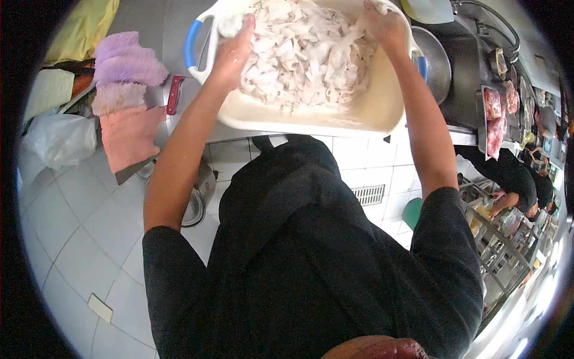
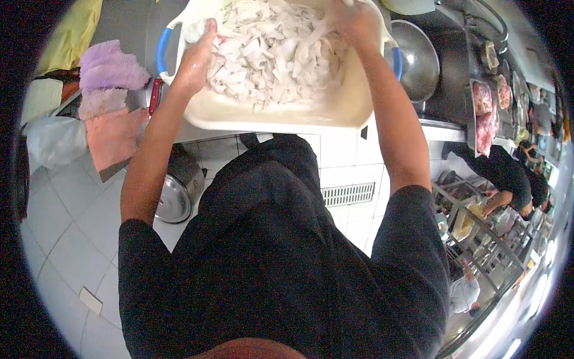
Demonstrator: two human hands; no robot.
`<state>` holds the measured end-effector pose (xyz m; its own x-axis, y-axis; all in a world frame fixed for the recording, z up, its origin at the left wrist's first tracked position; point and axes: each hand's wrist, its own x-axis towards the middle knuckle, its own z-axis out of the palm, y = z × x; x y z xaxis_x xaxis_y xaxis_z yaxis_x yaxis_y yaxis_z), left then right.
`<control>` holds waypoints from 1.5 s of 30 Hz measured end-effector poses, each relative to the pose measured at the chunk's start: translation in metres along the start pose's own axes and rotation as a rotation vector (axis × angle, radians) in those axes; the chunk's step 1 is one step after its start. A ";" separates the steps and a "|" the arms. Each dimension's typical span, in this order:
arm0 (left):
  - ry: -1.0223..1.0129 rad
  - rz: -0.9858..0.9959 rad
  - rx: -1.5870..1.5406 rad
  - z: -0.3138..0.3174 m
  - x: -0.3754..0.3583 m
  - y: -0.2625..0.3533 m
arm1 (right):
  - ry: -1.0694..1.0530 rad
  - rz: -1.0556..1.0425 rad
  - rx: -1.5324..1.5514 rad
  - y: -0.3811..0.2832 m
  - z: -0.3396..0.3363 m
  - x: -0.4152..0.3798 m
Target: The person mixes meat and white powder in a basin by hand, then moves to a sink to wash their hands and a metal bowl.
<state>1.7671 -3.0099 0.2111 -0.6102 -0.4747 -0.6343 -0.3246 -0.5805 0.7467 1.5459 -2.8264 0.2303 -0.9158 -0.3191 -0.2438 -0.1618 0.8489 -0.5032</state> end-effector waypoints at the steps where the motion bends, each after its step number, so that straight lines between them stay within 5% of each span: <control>1: -0.043 -0.059 -0.095 -0.006 0.006 -0.009 | -0.100 -0.245 0.163 0.039 0.020 0.019; 2: -0.065 -0.068 -0.035 -0.008 0.006 -0.020 | -0.246 -0.470 0.348 0.078 0.041 0.038; 3: -0.169 -0.066 0.092 -0.007 0.000 -0.027 | -0.261 -0.565 0.056 0.099 0.070 0.034; 5: -0.333 -0.076 0.292 0.000 -0.014 -0.032 | -0.484 -0.341 0.077 0.080 0.082 0.014; 6: -0.397 -0.084 0.365 0.005 -0.018 -0.032 | -0.681 -0.016 0.388 0.053 0.071 -0.015; 8: -0.465 -0.147 0.401 0.020 -0.019 -0.033 | -0.674 0.224 0.389 0.026 0.062 -0.057; 12: -0.415 -0.359 0.066 0.033 -0.028 -0.026 | -0.816 0.215 0.807 0.029 0.082 -0.077; 14: -0.467 -0.262 0.046 0.034 -0.023 -0.038 | -0.957 0.156 0.929 0.029 0.076 -0.082; 15: -0.496 -0.208 0.035 0.035 -0.020 -0.040 | -0.953 -0.108 0.805 0.033 0.076 -0.075; 16: -0.489 -0.200 0.065 0.034 -0.019 -0.044 | -0.937 -0.358 0.670 0.043 0.076 -0.067; 18: -0.474 -0.174 0.122 0.040 -0.041 -0.020 | -0.853 -0.393 0.426 0.033 0.060 -0.073; 20: -0.478 0.032 0.026 0.041 -0.038 -0.025 | -0.718 0.019 0.229 -0.025 0.013 -0.100; 23: -0.375 0.147 0.008 0.044 -0.033 -0.021 | -0.402 -0.544 -0.310 -0.043 -0.003 -0.103; 24: -0.323 0.152 0.026 0.045 -0.031 -0.016 | -0.459 -0.400 -0.094 -0.044 -0.005 -0.098; 28: -0.324 0.366 0.078 0.040 -0.027 0.006 | -0.211 -0.380 0.139 -0.049 -0.002 -0.081; 31: -0.359 0.318 -0.044 0.031 -0.045 0.037 | 0.138 -0.243 0.352 -0.042 0.023 -0.039; 34: -0.224 0.276 -0.029 0.017 -0.031 0.038 | 0.121 -0.048 0.582 -0.058 -0.009 -0.036; 35: -0.081 0.249 0.080 0.011 -0.019 0.029 | 0.010 -0.037 0.707 -0.035 -0.001 -0.016; 37: -0.134 0.067 0.297 0.001 -0.010 0.007 | -0.213 -0.019 0.952 0.019 0.025 0.039; 40: -0.267 -0.072 0.584 -0.004 -0.014 -0.035 | -0.543 0.260 0.814 0.043 0.050 0.004; 44: -0.501 -0.209 0.318 0.026 0.014 -0.081 | -0.749 -0.325 0.360 0.060 0.080 -0.048; 45: -0.460 -0.227 0.267 0.042 0.005 -0.065 | -0.778 -0.226 0.414 0.054 0.074 -0.051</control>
<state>1.7551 -2.9468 0.1679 -0.7358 0.0133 -0.6770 -0.6189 -0.4188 0.6645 1.6114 -2.7958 0.1539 -0.3473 -0.7816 -0.5181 -0.0251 0.5601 -0.8281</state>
